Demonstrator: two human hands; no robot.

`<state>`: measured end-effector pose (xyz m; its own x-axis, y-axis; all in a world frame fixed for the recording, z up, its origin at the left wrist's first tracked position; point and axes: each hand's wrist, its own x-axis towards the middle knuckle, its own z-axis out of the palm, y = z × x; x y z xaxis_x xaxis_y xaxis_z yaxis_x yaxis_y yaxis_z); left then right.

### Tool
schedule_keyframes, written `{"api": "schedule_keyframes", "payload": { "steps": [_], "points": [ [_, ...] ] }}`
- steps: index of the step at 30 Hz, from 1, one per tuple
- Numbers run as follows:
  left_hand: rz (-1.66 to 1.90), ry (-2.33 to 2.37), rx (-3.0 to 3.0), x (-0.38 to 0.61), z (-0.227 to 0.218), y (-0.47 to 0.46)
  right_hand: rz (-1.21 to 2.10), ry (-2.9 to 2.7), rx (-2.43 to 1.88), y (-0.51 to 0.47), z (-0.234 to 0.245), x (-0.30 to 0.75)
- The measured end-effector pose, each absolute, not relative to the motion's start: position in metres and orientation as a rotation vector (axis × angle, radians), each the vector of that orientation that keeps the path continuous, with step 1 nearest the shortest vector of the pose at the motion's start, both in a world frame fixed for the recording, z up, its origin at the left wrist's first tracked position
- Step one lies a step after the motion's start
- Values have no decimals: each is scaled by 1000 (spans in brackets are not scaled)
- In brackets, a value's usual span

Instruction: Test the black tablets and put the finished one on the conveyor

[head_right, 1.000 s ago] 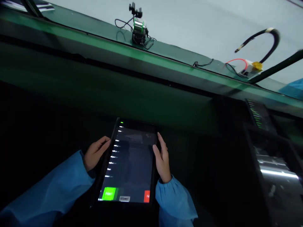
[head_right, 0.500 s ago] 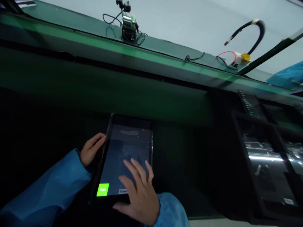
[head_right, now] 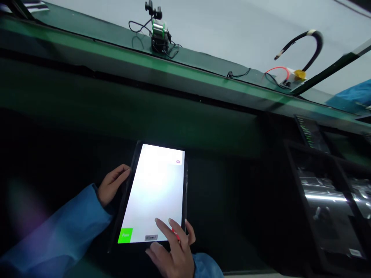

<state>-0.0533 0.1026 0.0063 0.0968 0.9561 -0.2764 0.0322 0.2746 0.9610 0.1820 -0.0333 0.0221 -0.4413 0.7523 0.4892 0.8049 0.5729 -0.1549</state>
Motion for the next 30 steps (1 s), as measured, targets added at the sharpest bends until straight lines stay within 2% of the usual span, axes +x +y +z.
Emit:
{"api": "schedule_keyframes", "payload": {
  "steps": [3,8,13,18,25,30],
  "points": [
    [916,1278,1065,-53,6,103,-70,-2313,-1294,-19,29,190],
    [913,1274,1070,-54,4,103,374,-2292,-1396,42,49,213],
    [911,1257,1070,-52,4,105,422,-2281,-1532,92,45,213],
    [911,1254,1071,-52,4,104,365,-2203,-1537,92,35,208],
    [916,1275,1086,-52,4,103,235,-2407,-1303,26,57,198],
    [913,1277,1082,-52,3,103,26,-2316,-1215,-21,36,173]
  ]
}}
